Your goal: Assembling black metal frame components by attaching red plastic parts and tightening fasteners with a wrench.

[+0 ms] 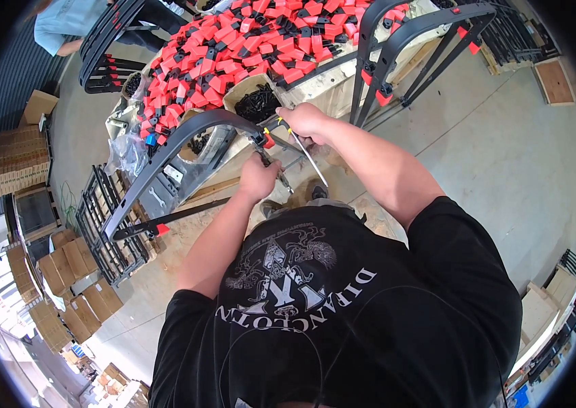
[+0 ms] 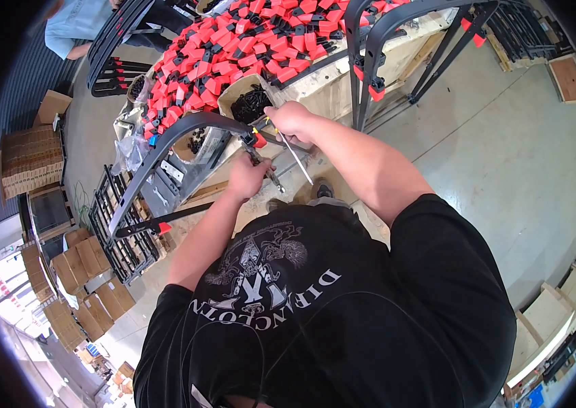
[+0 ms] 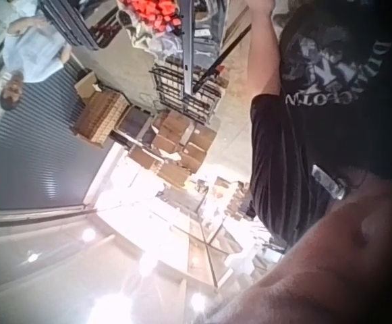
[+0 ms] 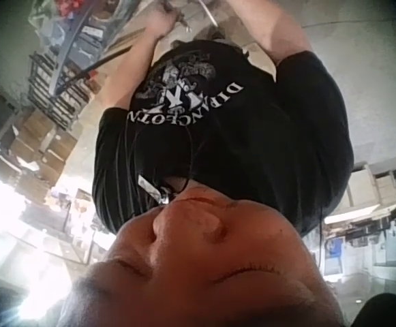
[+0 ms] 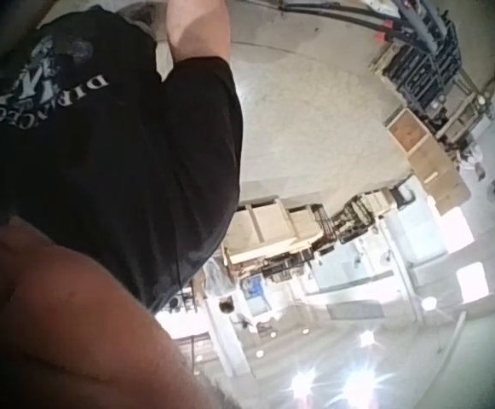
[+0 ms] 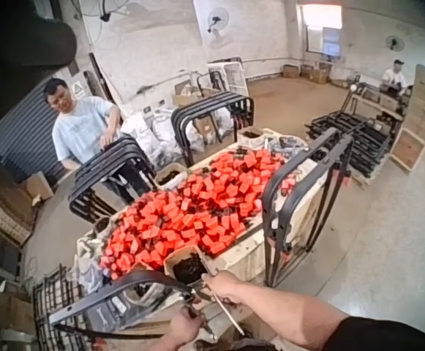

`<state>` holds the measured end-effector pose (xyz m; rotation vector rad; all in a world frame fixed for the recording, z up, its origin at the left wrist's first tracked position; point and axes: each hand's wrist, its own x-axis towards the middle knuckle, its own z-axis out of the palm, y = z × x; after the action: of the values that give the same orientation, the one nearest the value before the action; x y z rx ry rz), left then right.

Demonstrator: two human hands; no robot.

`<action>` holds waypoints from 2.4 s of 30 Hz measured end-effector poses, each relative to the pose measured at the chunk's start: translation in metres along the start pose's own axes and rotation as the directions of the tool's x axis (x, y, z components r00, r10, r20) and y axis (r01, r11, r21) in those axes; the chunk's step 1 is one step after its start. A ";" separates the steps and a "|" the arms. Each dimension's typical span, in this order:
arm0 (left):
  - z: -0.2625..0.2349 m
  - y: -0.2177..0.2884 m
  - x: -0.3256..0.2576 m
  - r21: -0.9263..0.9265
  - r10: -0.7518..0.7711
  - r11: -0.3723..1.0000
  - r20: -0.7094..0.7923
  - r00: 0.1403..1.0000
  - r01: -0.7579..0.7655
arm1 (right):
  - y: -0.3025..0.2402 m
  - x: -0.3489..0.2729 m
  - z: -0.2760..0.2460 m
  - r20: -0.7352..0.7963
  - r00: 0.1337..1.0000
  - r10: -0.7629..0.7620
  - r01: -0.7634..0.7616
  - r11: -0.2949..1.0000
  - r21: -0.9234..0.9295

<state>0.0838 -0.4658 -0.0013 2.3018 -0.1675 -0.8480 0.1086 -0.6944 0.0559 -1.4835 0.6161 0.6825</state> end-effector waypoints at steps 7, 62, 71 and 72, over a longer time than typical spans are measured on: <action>-0.054 0.043 -0.018 -0.881 0.102 0.186 0.457 0.884 0.435 | 0.033 0.018 -0.002 -0.021 0.946 -0.325 0.319 0.938 -0.132; -0.032 0.036 -0.014 -0.397 0.020 0.917 0.131 0.991 0.034 | 0.012 -0.003 0.048 -0.397 0.868 -0.298 0.173 0.931 -0.321; -0.053 0.037 0.001 -0.814 0.103 0.271 0.555 0.825 0.514 | 0.026 0.008 0.042 -0.399 0.845 -0.356 0.246 0.922 -0.301; -0.041 0.019 -0.003 -0.819 0.095 0.262 0.548 0.831 0.510 | 0.028 0.006 0.049 -0.385 0.851 -0.357 0.249 0.920 -0.303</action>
<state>0.1083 -0.4574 0.0356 0.8673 0.3990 -1.2286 0.0903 -0.6460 0.0332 -1.9389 0.6252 0.1730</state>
